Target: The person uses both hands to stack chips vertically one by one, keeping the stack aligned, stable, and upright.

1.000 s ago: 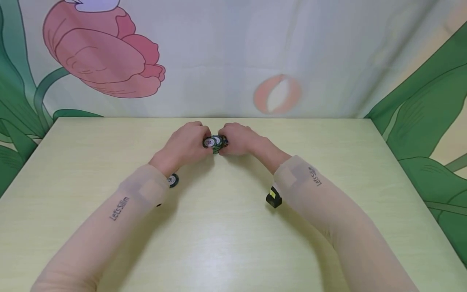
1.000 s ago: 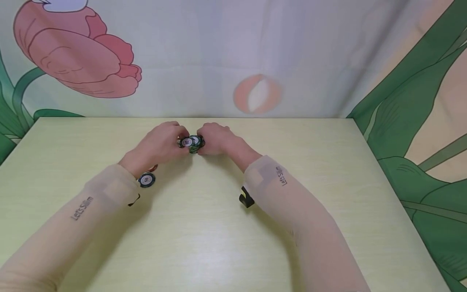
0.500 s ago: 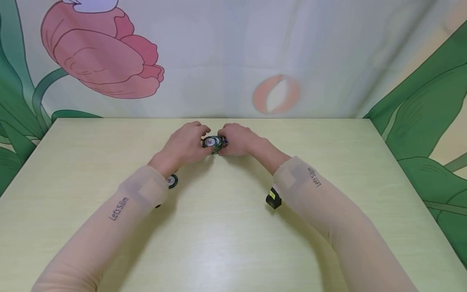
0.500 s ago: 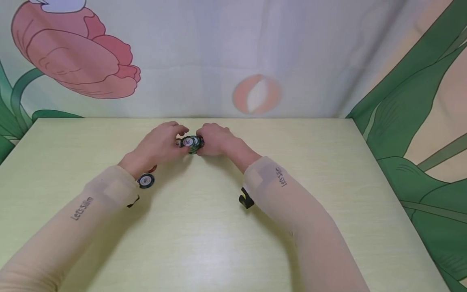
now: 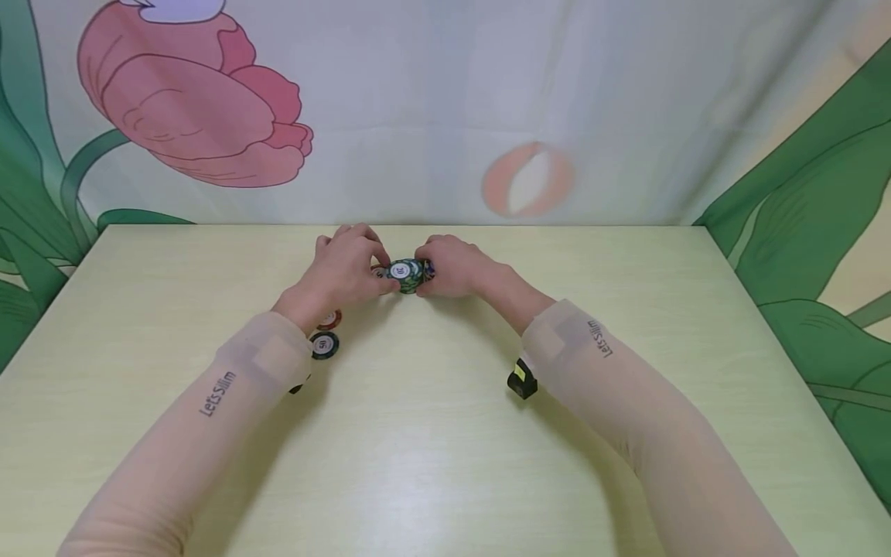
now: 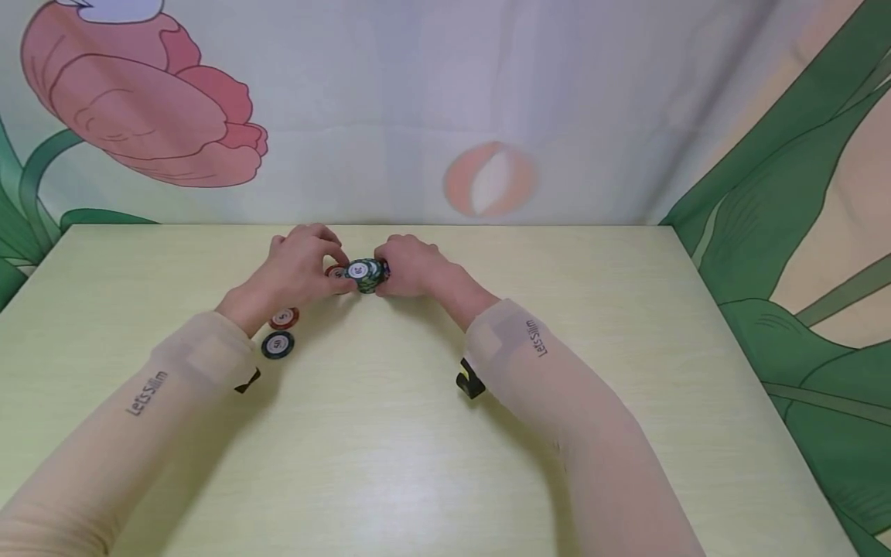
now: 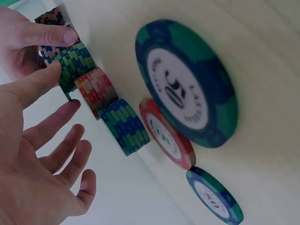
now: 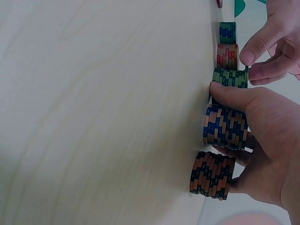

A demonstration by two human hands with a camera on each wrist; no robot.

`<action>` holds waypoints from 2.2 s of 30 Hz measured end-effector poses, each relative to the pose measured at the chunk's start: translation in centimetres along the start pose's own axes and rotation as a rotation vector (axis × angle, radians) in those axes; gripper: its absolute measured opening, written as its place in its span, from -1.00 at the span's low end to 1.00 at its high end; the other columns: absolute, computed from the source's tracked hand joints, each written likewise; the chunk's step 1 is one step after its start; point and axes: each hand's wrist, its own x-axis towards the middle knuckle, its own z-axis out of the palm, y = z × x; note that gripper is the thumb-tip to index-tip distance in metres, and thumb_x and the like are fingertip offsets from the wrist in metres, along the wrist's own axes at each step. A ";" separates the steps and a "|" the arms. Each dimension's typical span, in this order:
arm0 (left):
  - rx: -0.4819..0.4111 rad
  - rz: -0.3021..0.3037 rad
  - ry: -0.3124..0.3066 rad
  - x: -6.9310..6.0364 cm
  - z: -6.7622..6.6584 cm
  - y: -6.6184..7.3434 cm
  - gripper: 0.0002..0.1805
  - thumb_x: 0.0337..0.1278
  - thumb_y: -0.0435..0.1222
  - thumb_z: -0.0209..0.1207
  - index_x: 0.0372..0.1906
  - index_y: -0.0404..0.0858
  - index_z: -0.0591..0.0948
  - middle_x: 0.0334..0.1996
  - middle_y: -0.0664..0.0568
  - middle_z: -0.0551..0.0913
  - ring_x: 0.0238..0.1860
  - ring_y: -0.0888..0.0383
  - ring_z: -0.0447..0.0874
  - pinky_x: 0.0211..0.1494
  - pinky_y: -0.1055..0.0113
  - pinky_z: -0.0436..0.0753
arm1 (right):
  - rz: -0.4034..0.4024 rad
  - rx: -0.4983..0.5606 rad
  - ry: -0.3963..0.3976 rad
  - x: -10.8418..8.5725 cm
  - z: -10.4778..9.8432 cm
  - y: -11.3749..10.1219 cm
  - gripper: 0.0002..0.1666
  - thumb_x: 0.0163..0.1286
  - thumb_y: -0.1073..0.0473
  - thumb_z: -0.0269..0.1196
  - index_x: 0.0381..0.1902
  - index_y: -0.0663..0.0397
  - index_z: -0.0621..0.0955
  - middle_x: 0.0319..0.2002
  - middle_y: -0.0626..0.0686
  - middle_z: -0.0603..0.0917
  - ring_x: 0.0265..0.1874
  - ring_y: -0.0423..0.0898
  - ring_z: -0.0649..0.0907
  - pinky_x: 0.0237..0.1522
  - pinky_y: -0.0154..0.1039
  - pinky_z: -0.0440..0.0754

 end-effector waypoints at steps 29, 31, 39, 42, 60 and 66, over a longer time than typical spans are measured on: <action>0.034 0.004 -0.028 0.6 0.5 0.7 -0.61 0.19 -0.06 0.43 -0.07 -0.28 0.76 0.10 -0.16 0.55 0.19 -0.15 0.42 0.17 -0.18 0.37 | 0.028 -0.021 -0.001 0.0 0.1 -0.2 -0.55 0.34 -0.05 0.42 0.07 0.05 0.64 0.08 0.05 0.60 -0.01 -0.02 0.57 -0.01 0.11 0.59; 0.042 0.005 -0.031 0.5 0.5 0.8 -0.61 0.19 -0.05 0.43 -0.07 -0.28 0.76 0.09 -0.16 0.55 0.19 -0.15 0.43 0.17 -0.18 0.37 | 0.029 -0.022 -0.001 0.0 0.1 -0.1 -0.55 0.34 -0.05 0.42 0.08 0.05 0.64 0.08 0.06 0.60 -0.01 -0.02 0.57 -0.01 0.11 0.59; 0.053 0.002 -0.037 -0.3 0.1 0.4 -0.53 0.25 -0.06 0.37 0.11 -0.29 0.68 0.14 -0.19 0.55 0.22 -0.18 0.44 0.21 -0.19 0.34 | 0.020 -0.026 0.003 -0.3 -0.2 -0.2 -0.52 0.32 -0.02 0.42 0.10 0.06 0.62 0.04 0.05 0.60 0.00 0.00 0.58 -0.01 0.15 0.58; 0.051 0.002 -0.026 -1.1 -0.3 0.1 -0.58 0.26 -0.09 0.37 0.08 -0.27 0.68 0.12 -0.18 0.56 0.20 -0.18 0.45 0.19 -0.17 0.34 | 0.013 -0.020 -0.007 -0.3 -0.2 -0.1 -0.45 0.30 -0.03 0.43 0.16 0.04 0.58 0.03 0.03 0.59 0.02 -0.01 0.57 0.03 0.19 0.54; 0.084 -0.112 -0.109 -5.7 -2.6 -1.1 -0.76 0.33 -0.17 0.26 -0.30 -0.30 0.63 -0.45 -0.04 0.62 -0.41 0.00 0.55 -0.29 0.12 0.52 | -0.063 0.025 0.041 0.8 -0.3 -2.8 -0.22 0.32 -0.19 0.42 0.36 0.04 0.49 0.24 0.07 0.55 0.18 -0.01 0.52 0.12 0.15 0.42; 0.128 -0.196 -0.168 -7.2 -3.1 -1.0 -0.67 0.26 -0.08 0.33 -0.42 -0.27 0.65 -0.53 0.00 0.60 -0.49 0.02 0.54 -0.45 0.17 0.49 | -0.053 -0.009 0.037 1.5 0.1 -3.7 -0.28 0.35 -0.22 0.39 0.33 -0.01 0.52 0.19 0.02 0.53 0.17 -0.03 0.50 0.15 0.13 0.42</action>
